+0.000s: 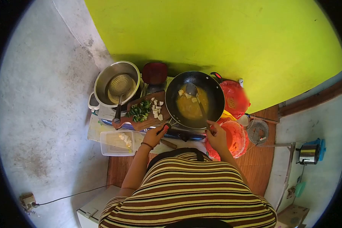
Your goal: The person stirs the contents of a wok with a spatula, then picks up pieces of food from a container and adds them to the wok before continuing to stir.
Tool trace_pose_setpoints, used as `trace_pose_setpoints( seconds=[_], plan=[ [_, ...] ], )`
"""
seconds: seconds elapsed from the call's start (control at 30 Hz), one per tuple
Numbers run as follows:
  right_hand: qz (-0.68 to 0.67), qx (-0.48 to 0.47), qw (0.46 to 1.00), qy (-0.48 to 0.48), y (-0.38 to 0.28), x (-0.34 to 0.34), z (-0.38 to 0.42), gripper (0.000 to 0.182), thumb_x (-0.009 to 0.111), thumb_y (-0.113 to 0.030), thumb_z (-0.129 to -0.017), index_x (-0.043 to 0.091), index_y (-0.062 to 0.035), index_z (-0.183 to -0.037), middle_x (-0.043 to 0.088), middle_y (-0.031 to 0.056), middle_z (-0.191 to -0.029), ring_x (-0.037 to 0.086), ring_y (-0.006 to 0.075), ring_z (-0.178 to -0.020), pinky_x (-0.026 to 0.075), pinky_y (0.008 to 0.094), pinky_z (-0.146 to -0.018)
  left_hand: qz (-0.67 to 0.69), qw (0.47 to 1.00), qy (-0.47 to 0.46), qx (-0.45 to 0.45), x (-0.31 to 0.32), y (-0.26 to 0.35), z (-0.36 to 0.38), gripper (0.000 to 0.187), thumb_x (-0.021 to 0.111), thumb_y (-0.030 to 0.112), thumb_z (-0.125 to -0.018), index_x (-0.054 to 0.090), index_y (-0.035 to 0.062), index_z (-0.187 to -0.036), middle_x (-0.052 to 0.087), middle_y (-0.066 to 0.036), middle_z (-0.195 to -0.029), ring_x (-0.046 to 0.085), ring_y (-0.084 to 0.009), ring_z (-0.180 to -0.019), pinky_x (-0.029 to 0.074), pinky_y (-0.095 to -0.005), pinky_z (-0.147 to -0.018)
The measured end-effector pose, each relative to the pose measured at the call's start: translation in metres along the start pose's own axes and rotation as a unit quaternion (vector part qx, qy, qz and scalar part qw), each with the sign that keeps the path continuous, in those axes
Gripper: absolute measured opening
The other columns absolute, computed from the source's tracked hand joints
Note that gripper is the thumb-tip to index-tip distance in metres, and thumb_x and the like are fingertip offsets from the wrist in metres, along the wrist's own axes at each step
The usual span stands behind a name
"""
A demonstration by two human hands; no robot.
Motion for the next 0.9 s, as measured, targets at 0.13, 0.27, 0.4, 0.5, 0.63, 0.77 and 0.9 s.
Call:
trace_pose_setpoints(
  seconds=[0.13,0.27,0.4,0.5,0.63,0.77,0.9],
  plan=[
    [-0.063,0.035,0.997,-0.029,-0.006,0.004,-0.013,0.039,0.056,0.000,-0.079,0.053,-0.0033,-0.118,0.057,0.0048,-0.062,0.050,0.0078,-0.047,0.039,0.0219,-0.044,0.004,1.000,0.005,0.004,0.001,-0.002,-0.001,0.041,0.058,0.031,-0.087,0.055,0.0114,-0.123,0.061,-0.006,-0.067,0.053,-0.0127,-0.045,0.045,-0.0269,-0.045],
    [-0.149,0.095,0.981,-0.080,-0.011,0.013,-0.020,0.039,0.056,0.000,-0.079,0.053,-0.0040,-0.118,0.058,0.0067,-0.061,0.051,0.0093,-0.045,0.039,0.0224,-0.041,-0.019,1.000,-0.020,0.000,-0.001,-0.001,-0.002,0.044,0.053,0.025,-0.091,0.046,0.0147,-0.133,0.064,-0.007,-0.074,0.052,-0.0107,-0.045,0.046,-0.0257,-0.044],
    [-0.086,0.083,0.992,-0.047,0.002,0.021,-0.022,0.040,0.057,-0.001,-0.078,0.052,-0.0042,-0.118,0.058,0.0068,-0.061,0.051,0.0100,-0.044,0.041,0.0240,-0.042,-0.017,1.000,-0.012,0.012,0.001,-0.010,-0.004,0.044,0.053,0.025,-0.091,0.047,0.0142,-0.132,0.063,-0.006,-0.073,0.052,-0.0100,-0.045,0.045,-0.0252,-0.043],
    [-0.018,0.012,1.000,0.020,0.010,0.020,-0.023,0.040,0.058,-0.002,-0.078,0.052,-0.0038,-0.117,0.059,0.0084,-0.062,0.053,0.0120,-0.046,0.042,0.0261,-0.044,-0.012,1.000,-0.009,0.009,0.000,-0.006,-0.003,0.043,0.054,0.025,-0.090,0.047,0.0137,-0.132,0.063,-0.006,-0.072,0.052,-0.0101,-0.045,0.045,-0.0251,-0.043],
    [0.095,-0.036,0.993,0.062,-0.010,0.004,-0.022,0.041,0.058,-0.004,-0.076,0.052,-0.0061,-0.116,0.061,0.0154,-0.074,0.060,0.0268,-0.064,0.047,0.0353,-0.059,-0.003,1.000,-0.004,0.006,-0.001,0.001,0.000,0.044,0.056,0.029,-0.088,0.050,0.0140,-0.129,0.061,-0.006,-0.069,0.052,-0.0116,-0.045,0.044,-0.0260,-0.045],
    [0.190,-0.166,0.964,0.083,0.010,0.003,-0.032,0.043,0.059,-0.006,-0.075,0.053,-0.0105,-0.117,0.060,0.0165,-0.085,0.060,0.0336,-0.076,0.049,0.0416,-0.066,-0.009,1.000,-0.011,-0.001,-0.002,-0.002,-0.003,0.045,0.058,0.032,-0.087,0.050,0.0155,-0.129,0.060,-0.006,-0.068,0.051,-0.0121,-0.045,0.044,-0.0264,-0.046],
    [0.252,-0.101,0.962,0.028,0.006,0.004,-0.031,0.043,0.059,-0.008,-0.074,0.055,-0.0139,-0.116,0.057,0.0140,-0.085,0.059,0.0327,-0.075,0.049,0.0425,-0.065,0.004,1.000,-0.006,0.000,-0.002,-0.001,-0.002,0.044,0.058,0.032,-0.087,0.053,0.0136,-0.126,0.061,-0.007,-0.069,0.051,-0.0123,-0.045,0.044,-0.0267,-0.046]
  ],
)
Point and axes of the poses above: each hand's wrist, its own z-axis away from the middle knuckle, its own x-axis out of the palm, y = z × x, the point moved 1 cm from there along -z, towards the middle knuckle
